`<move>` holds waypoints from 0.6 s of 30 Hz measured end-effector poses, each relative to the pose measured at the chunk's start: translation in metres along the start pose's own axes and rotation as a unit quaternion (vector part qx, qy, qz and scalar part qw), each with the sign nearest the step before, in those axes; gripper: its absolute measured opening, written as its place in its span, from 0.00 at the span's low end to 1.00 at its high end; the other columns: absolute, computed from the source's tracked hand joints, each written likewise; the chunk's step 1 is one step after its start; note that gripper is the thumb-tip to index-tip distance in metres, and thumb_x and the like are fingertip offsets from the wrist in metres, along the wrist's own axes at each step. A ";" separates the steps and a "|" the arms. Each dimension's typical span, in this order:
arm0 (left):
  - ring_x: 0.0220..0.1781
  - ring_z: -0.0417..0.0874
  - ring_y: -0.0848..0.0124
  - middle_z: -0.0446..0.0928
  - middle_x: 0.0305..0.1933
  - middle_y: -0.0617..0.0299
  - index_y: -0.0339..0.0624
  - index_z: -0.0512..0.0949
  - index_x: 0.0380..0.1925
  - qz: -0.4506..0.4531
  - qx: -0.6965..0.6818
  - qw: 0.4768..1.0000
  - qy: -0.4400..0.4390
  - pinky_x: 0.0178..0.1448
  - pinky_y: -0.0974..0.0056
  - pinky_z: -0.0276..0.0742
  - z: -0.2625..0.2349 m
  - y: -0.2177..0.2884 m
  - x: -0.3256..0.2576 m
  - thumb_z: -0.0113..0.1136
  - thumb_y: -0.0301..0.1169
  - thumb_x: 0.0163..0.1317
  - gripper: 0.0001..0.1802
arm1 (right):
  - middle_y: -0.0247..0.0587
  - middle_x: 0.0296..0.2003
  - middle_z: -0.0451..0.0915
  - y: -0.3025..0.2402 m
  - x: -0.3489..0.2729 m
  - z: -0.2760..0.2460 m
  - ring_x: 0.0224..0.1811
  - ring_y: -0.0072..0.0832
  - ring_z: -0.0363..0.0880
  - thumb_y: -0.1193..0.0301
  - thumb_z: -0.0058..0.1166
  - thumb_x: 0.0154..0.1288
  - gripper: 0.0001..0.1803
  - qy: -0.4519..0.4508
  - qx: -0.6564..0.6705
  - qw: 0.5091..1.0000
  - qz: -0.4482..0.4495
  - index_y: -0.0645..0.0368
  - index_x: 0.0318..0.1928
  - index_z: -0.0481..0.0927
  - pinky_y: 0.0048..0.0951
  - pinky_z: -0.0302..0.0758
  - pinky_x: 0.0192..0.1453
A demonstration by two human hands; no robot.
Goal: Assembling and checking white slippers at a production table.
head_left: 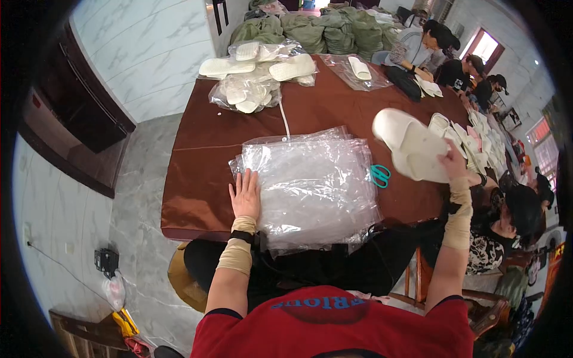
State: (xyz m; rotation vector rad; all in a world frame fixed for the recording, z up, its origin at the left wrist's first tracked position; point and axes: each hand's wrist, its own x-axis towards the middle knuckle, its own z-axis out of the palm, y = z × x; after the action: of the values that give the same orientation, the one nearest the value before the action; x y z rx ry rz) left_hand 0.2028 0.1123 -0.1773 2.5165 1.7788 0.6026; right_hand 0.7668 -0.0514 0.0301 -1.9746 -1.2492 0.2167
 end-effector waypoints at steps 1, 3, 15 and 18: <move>0.75 0.54 0.61 0.57 0.73 0.68 0.58 0.64 0.66 0.001 0.001 1.000 0.001 0.74 0.44 0.47 -0.002 0.000 0.000 0.46 0.40 0.68 0.25 | 0.33 0.29 0.78 -0.012 -0.001 -0.016 0.29 0.17 0.74 0.81 0.57 0.53 0.35 0.031 -0.105 0.994 0.015 0.48 0.63 0.68 0.22 0.72 0.34; 0.76 0.51 0.62 0.54 0.74 0.68 0.59 0.61 0.67 -0.005 0.013 1.000 -0.026 0.75 0.45 0.45 -0.005 0.001 -0.001 0.44 0.41 0.69 0.26 | 0.35 0.32 0.80 -0.035 -0.005 -0.029 0.31 0.19 0.76 0.80 0.58 0.55 0.34 0.050 0.011 0.998 -0.036 0.50 0.64 0.67 0.22 0.73 0.36; 0.75 0.54 0.62 0.56 0.73 0.68 0.57 0.64 0.65 -0.003 0.006 1.000 0.015 0.74 0.44 0.47 0.005 -0.006 0.004 0.47 0.40 0.67 0.25 | 0.41 0.44 0.79 -0.076 -0.071 0.246 0.44 0.27 0.79 0.82 0.61 0.53 0.29 -0.241 0.394 0.872 0.163 0.59 0.57 0.71 0.30 0.77 0.47; 0.75 0.54 0.62 0.56 0.73 0.67 0.57 0.64 0.65 0.023 -0.024 0.999 0.019 0.74 0.44 0.47 0.010 0.019 0.018 0.47 0.40 0.67 0.25 | 0.39 0.39 0.81 0.022 -0.082 0.294 0.42 0.29 0.79 0.71 0.64 0.53 0.27 -0.198 0.204 0.955 0.087 0.57 0.55 0.73 0.31 0.75 0.45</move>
State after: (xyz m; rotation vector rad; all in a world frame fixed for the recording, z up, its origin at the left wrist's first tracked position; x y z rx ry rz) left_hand 0.2285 0.1241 -0.1771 2.5374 1.7012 0.6918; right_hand 0.5897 0.0281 -0.2071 -1.7203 -1.1525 0.9237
